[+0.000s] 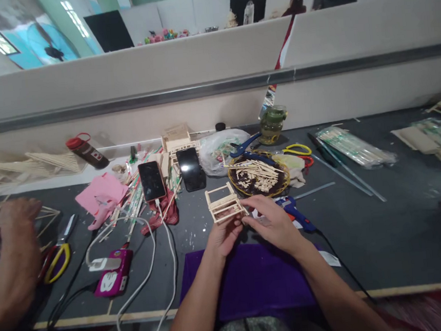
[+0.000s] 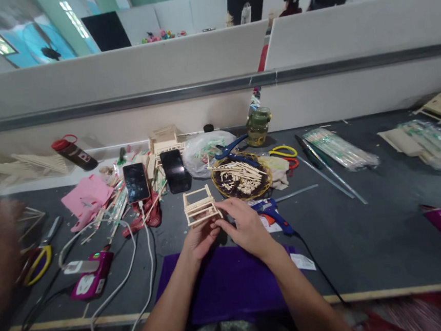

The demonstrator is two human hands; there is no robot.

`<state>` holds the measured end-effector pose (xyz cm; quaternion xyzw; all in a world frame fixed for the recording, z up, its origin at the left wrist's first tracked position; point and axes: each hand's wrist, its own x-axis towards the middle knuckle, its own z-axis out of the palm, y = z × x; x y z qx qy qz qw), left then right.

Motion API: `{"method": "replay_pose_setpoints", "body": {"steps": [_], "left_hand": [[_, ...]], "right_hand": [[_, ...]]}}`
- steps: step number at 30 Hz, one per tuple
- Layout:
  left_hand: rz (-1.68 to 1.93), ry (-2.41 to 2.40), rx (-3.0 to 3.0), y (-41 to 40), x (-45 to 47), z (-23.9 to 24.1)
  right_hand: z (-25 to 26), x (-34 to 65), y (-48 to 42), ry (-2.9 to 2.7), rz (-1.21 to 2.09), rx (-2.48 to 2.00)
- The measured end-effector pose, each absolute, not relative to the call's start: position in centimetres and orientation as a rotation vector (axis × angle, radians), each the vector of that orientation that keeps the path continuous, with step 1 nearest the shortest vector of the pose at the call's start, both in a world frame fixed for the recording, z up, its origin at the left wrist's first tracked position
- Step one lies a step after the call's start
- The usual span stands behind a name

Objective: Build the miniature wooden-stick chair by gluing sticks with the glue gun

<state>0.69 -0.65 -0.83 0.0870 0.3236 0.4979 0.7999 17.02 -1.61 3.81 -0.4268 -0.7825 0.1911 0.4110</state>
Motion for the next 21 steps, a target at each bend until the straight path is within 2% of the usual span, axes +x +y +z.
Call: {"method": "replay_pose_setpoints", "body": {"steps": [12,21], "left_hand": [[1.07,0.721,0.166,-0.48,0.62,-0.68],[1.069,0.69,0.161,-0.63,0.71,-1.08]], "right_hand": [[4.12,17.28,-1.54,-1.942,0.51,-1.042],[4.65,16.92,-1.31,-1.971,0.377,-1.008]]}}
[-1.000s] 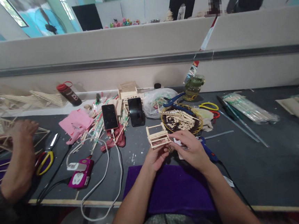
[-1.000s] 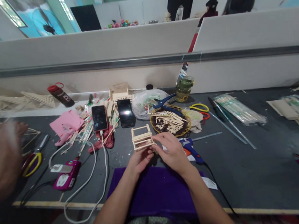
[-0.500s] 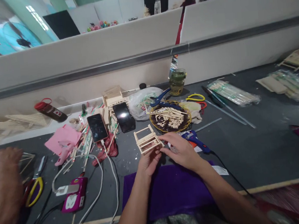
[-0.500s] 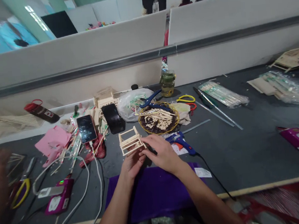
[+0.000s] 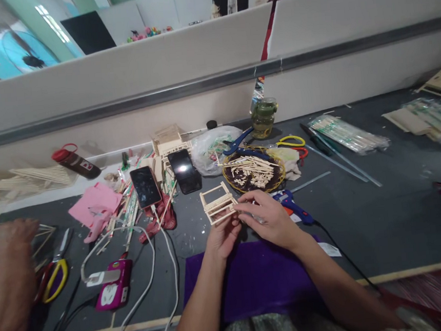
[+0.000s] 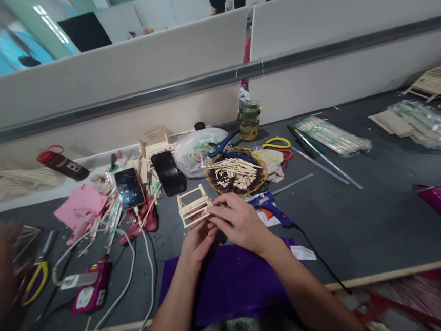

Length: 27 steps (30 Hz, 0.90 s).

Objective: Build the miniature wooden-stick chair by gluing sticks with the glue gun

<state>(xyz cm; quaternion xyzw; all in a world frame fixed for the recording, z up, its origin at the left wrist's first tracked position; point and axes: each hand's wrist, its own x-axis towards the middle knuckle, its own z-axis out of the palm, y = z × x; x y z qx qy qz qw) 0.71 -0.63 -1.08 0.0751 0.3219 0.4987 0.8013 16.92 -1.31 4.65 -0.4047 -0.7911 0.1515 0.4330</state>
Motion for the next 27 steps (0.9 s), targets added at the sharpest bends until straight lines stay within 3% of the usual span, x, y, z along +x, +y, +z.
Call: {"method": "replay_pose_setpoints", "body": {"steps": [27], "left_hand": [[1.091,0.647,0.156,-0.88,0.7,-1.29]], "right_hand": [[4.58,16.55,-1.31,-2.042,0.295,-1.024]]}}
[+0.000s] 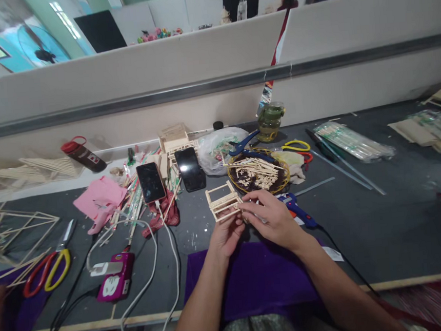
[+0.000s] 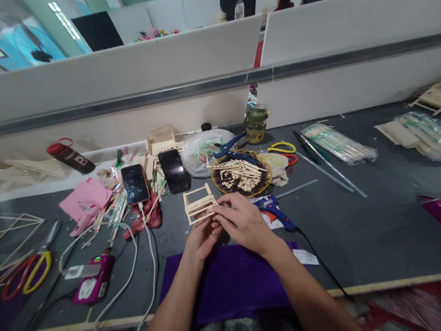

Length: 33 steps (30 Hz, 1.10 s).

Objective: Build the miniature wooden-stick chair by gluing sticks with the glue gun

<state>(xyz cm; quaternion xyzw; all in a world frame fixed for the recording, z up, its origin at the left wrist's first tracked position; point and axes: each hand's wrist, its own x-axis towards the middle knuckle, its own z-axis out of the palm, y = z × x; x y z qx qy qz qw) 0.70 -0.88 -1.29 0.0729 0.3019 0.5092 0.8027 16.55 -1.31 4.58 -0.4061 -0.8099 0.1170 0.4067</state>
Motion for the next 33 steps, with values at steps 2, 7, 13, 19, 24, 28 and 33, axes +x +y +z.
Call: {"method": "replay_pose_setpoints", "body": {"steps": [2,7,13,19,24,28,33], "left_hand": [[1.089,0.65,0.155,-0.87,0.71,-1.31],[1.092,0.651,0.14,-0.83,0.73,-1.41],[1.084,0.66,0.154,-0.8,0.74,-1.37],[1.076,0.67,0.151,-0.8,0.72,-1.06],[1.083,0.663,0.138,-0.77,0.78,-0.85],[1.082,0.668,0.147,-0.74,0.8,-0.91],[1.059,0.669,0.155,-0.68,0.71,-1.01]], "right_hand": [[4.52,16.61,-1.29,-2.038,0.289,-1.022],[4.4,16.65,-1.22,-2.039,0.309,-1.03],[4.35,16.67,-1.19,-2.033,0.323,-1.035],[4.33,16.72,-1.27,-2.031,0.336,-1.021],[4.22,16.83,-1.3,-2.018,0.352,-1.013],[4.19,16.85,-1.33,-2.029,0.341,-1.024],[4.05,16.73,-1.38,-2.027,0.329,-1.028]]}}
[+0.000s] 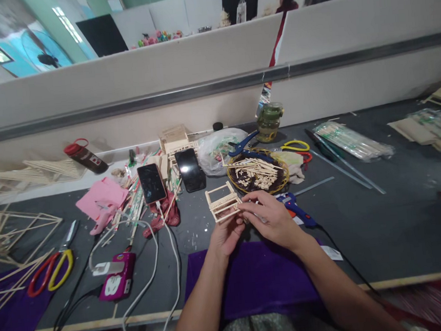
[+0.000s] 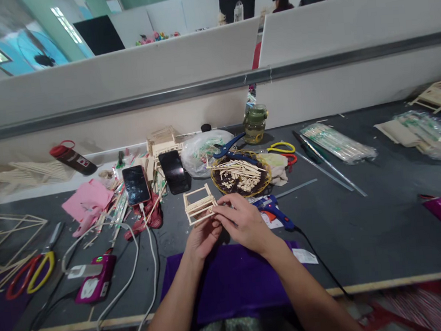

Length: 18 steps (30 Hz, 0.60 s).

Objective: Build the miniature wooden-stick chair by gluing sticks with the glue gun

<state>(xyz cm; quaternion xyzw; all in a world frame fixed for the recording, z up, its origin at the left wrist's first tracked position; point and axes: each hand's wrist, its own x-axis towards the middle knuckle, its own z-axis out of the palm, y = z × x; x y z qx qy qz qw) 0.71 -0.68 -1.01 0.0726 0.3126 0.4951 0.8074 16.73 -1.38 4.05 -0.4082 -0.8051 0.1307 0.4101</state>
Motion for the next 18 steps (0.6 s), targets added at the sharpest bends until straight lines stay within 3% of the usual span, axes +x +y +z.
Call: {"method": "replay_pose_setpoints", "body": {"steps": [8,18], "left_hand": [[1.033,0.639,0.173,-0.7,0.6,-0.7],[1.034,0.6,0.21,-0.7,0.7,-0.9]], "right_hand": [[4.7,17.8,-1.9,-1.977,0.322,-1.095],[0.3,26.9,-4.8,-1.809,0.167,-1.727]]}}
